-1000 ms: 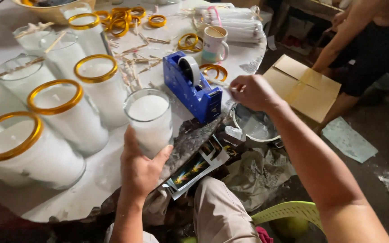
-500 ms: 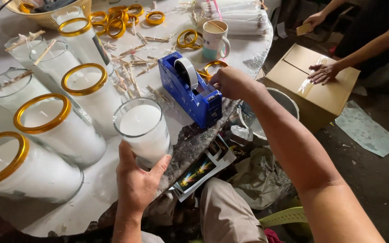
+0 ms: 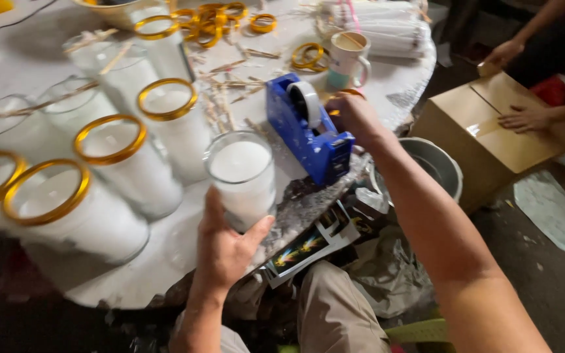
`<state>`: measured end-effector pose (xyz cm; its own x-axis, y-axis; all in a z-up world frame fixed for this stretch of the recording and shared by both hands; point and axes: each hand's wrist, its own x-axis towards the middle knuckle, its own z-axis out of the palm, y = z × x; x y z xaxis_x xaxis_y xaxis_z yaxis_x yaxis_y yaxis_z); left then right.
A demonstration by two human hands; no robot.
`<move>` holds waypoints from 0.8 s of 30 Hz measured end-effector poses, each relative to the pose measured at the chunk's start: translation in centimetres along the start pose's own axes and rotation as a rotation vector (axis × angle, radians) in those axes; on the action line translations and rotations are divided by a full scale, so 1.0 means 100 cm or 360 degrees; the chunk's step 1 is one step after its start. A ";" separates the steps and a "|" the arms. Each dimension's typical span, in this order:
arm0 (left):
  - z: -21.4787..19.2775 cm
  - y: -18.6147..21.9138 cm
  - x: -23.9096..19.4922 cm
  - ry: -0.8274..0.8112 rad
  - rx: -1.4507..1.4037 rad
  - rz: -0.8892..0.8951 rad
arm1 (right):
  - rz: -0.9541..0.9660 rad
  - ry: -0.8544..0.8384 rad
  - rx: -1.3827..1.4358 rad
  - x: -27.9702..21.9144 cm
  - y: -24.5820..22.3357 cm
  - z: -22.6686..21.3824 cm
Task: The person assembles candles by placing gold metal rings on the rims of glass jars filled with white wax. They use scissors to trim the wicks and secure the rings in place. The person handles multiple jars one at a time, placing finished units on the table.
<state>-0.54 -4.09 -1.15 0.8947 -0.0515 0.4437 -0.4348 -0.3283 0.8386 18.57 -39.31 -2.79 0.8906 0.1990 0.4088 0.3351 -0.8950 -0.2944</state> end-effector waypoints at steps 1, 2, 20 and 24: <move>-0.003 0.007 0.001 0.0041 0.0015 -0.0010 | -0.0042 -0.0010 0.0012 -0.002 0.002 0.000; -0.005 0.013 0.003 -0.0004 0.0026 -0.0096 | 0.0166 0.0126 0.0082 -0.003 0.005 -0.001; -0.018 0.049 0.038 0.0079 -0.0295 0.0216 | -0.0948 0.0177 0.0670 -0.066 -0.252 -0.126; -0.019 0.052 0.039 0.0036 -0.0401 0.0250 | -0.0955 0.0123 0.0645 -0.066 -0.256 -0.127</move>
<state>0.47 -4.24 5.56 0.8130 -0.0611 0.5791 -0.5823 -0.0734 0.8097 0.18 -22.76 12.97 0.4986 0.5671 0.6556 0.8598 -0.4195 -0.2911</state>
